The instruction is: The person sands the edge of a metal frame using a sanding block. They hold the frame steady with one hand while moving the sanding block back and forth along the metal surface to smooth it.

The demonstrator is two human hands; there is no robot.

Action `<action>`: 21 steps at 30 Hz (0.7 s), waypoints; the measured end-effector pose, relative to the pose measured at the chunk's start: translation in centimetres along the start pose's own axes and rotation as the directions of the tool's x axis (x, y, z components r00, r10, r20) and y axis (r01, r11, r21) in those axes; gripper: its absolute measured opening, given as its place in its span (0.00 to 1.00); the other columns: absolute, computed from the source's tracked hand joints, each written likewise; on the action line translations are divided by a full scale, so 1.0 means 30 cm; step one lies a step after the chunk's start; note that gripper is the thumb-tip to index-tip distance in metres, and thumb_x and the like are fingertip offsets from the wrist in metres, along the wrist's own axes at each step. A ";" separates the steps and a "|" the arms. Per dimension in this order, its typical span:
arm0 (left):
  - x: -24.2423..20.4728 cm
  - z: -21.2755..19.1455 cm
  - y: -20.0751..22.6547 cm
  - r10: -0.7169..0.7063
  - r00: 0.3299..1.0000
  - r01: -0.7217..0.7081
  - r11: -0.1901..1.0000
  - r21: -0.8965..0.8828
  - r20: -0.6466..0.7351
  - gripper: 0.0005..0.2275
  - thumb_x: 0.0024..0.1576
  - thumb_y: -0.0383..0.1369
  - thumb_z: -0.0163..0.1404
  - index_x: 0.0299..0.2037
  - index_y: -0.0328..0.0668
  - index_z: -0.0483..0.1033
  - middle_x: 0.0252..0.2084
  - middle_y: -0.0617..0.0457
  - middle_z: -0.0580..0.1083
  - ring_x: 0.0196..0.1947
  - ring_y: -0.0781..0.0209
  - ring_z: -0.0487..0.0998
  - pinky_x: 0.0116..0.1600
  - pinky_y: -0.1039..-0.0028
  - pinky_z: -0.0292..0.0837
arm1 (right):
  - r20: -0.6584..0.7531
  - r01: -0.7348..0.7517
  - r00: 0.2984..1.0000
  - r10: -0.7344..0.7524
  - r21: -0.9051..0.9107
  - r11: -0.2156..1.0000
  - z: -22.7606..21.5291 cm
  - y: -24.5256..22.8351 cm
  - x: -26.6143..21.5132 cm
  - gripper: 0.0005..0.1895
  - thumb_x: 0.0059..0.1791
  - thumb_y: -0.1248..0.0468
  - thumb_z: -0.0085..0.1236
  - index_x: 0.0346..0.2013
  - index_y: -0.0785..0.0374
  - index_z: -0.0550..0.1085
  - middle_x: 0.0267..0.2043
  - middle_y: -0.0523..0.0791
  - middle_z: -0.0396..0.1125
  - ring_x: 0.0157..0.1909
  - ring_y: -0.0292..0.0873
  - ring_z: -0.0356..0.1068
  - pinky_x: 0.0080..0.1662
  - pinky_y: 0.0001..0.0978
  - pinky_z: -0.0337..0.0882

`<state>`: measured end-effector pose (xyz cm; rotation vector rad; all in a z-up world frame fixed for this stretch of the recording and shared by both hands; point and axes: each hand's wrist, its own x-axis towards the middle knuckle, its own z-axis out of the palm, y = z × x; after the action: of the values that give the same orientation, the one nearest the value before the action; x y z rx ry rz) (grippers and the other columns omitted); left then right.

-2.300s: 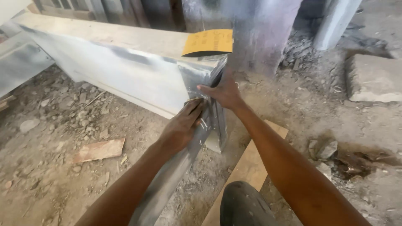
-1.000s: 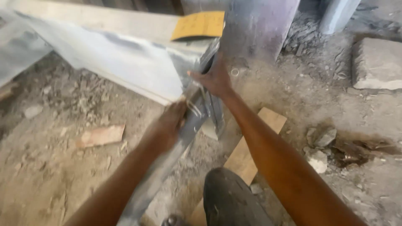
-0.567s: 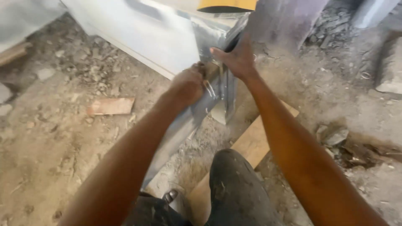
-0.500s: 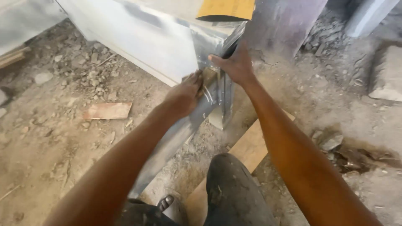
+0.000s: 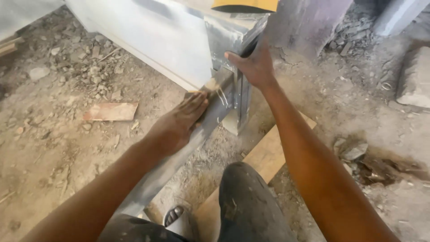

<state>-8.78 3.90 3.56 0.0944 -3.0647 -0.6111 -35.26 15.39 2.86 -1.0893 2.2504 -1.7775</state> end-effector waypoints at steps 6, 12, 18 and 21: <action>0.246 0.075 -0.186 0.076 0.994 -0.072 0.996 0.058 -0.074 0.31 0.76 0.38 0.40 0.86 0.33 0.46 0.89 0.33 0.48 0.88 0.34 0.47 0.87 0.48 0.44 | -0.048 0.211 0.977 -0.207 0.097 0.973 0.045 0.041 0.003 0.39 0.52 0.47 0.80 0.64 0.67 0.69 0.63 0.54 0.73 0.65 0.56 0.73 0.62 0.52 0.77; -0.009 -0.002 0.004 0.033 0.999 -0.032 0.999 0.034 -0.031 0.23 0.74 0.34 0.42 0.79 0.38 0.59 0.73 0.45 0.59 0.62 0.53 0.59 0.57 0.62 0.68 | 0.008 -0.002 1.000 0.002 0.027 1.000 -0.005 0.003 -0.002 0.53 0.48 0.43 0.77 0.76 0.66 0.59 0.75 0.56 0.67 0.76 0.64 0.67 0.71 0.59 0.73; 0.271 -0.005 -0.073 -0.067 0.998 0.066 0.991 0.115 0.010 0.32 0.72 0.33 0.45 0.87 0.45 0.48 0.84 0.42 0.56 0.77 0.42 0.65 0.72 0.45 0.69 | 0.001 0.124 0.992 -0.124 0.065 0.990 0.022 0.026 0.012 0.51 0.52 0.44 0.79 0.75 0.67 0.58 0.71 0.55 0.69 0.73 0.59 0.70 0.69 0.53 0.74; 0.171 -0.040 0.065 -0.201 0.977 0.199 0.980 0.029 0.078 0.33 0.72 0.30 0.45 0.87 0.48 0.46 0.83 0.45 0.55 0.57 0.57 0.65 0.57 0.63 0.69 | 0.030 -0.013 0.999 0.013 -0.009 1.000 -0.015 -0.003 -0.022 0.56 0.49 0.41 0.79 0.76 0.65 0.56 0.74 0.55 0.67 0.74 0.62 0.68 0.69 0.56 0.73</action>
<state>-13.97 4.92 5.42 0.3926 -3.1647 -0.6041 -34.95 16.12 2.85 -1.0929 2.2454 -1.7356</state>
